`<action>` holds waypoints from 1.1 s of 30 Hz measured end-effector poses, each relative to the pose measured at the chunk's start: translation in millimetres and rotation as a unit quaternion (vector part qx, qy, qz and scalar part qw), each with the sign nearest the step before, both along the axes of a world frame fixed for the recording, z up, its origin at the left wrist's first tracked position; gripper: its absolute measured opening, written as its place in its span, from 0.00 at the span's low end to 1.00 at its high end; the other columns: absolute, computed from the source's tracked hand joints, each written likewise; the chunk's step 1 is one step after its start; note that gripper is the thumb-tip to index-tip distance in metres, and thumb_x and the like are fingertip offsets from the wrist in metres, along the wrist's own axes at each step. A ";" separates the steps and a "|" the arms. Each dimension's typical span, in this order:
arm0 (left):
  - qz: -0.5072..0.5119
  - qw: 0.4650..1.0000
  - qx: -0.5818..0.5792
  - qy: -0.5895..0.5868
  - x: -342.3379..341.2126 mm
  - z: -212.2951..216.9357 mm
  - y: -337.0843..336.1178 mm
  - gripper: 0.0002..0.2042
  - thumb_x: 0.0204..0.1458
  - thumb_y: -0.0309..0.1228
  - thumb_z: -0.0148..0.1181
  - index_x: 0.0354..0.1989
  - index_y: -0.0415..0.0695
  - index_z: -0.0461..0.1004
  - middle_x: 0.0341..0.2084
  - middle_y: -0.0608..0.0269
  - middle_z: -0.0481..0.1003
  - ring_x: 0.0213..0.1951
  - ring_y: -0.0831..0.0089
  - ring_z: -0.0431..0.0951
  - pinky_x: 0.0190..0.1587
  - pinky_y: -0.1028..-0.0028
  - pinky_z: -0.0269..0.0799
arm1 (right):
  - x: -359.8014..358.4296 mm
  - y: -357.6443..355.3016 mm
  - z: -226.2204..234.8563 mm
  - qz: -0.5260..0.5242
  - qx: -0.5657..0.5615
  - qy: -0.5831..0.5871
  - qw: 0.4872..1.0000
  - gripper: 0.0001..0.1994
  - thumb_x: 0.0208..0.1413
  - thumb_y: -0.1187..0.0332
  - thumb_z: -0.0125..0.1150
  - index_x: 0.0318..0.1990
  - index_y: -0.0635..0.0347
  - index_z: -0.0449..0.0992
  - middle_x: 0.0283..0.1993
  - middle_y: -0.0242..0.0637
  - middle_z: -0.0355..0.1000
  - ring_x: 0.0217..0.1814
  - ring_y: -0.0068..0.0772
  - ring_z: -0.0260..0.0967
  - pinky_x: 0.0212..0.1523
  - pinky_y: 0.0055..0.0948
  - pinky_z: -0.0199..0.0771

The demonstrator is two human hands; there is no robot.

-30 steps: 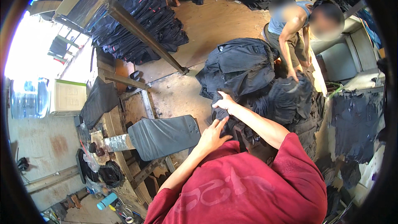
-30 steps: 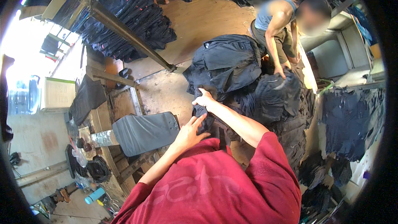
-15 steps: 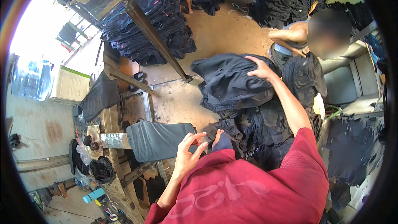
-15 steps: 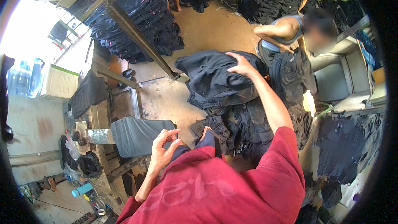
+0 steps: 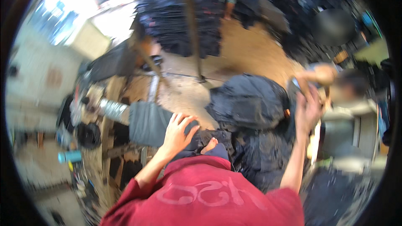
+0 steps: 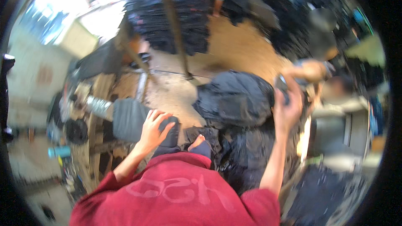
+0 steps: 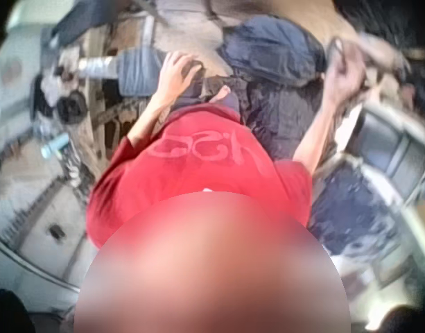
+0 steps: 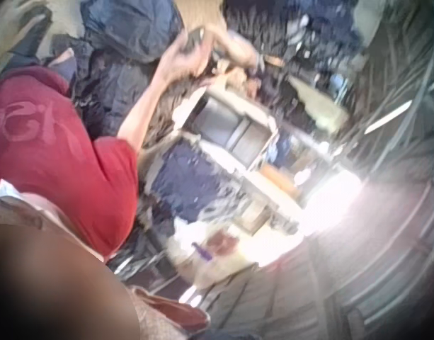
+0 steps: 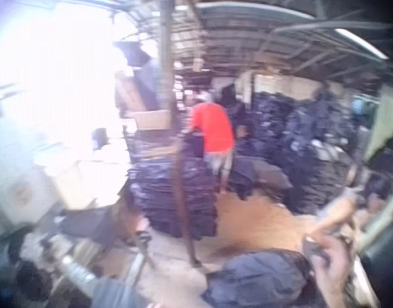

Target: The person repeatedly picks up black trousers from a large pile, shakes them out, folds them, and places them on a nearby table. The person continues this cycle throughout the clip.

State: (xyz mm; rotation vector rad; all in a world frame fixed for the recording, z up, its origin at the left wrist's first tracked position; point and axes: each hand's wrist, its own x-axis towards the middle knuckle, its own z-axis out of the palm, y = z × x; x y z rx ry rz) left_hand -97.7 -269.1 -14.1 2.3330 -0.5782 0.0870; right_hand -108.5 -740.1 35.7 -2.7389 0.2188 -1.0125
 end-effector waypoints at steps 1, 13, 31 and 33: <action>0.031 0.997 0.029 -0.058 6.1 -19.2 19.3 0.17 0.55 0.33 0.72 0.52 0.45 0.79 0.45 0.55 0.76 0.50 0.51 0.74 0.55 0.56 0.71 | -13.4 33.3 30.0 0.049 0.185 -0.114 0.975 0.24 0.61 0.67 0.72 0.62 0.69 0.75 0.66 0.47 0.74 0.67 0.39 0.71 0.68 0.40 0.69; 0.076 0.985 0.127 -0.088 19.2 -150.0 103.8 0.22 0.62 0.51 0.61 0.57 0.50 0.75 0.58 0.55 0.72 0.71 0.55 0.63 0.75 0.46 0.47 | -68.1 313.4 175.4 0.381 0.262 -0.466 0.754 0.26 0.69 0.56 0.50 0.71 0.53 0.63 0.78 0.43 0.52 0.79 0.47 0.46 0.74 0.57 0.45; 0.060 0.991 0.093 -0.076 24.8 -152.8 113.0 0.25 0.63 0.52 0.59 0.58 0.46 0.76 0.59 0.53 0.71 0.71 0.51 0.61 0.76 0.41 0.43 | -80.6 454.7 223.6 0.491 0.448 -0.399 0.632 0.30 0.70 0.47 0.42 0.78 0.36 0.57 0.85 0.26 0.42 0.88 0.45 0.30 0.79 0.70 0.26; 0.058 0.991 0.097 -0.074 25.0 -152.3 113.4 0.25 0.63 0.51 0.59 0.59 0.46 0.75 0.59 0.53 0.71 0.71 0.52 0.62 0.76 0.42 0.43 | -83.6 458.5 225.1 0.510 0.480 -0.388 0.599 0.30 0.70 0.47 0.43 0.78 0.37 0.58 0.85 0.24 0.45 0.87 0.43 0.32 0.79 0.69 0.28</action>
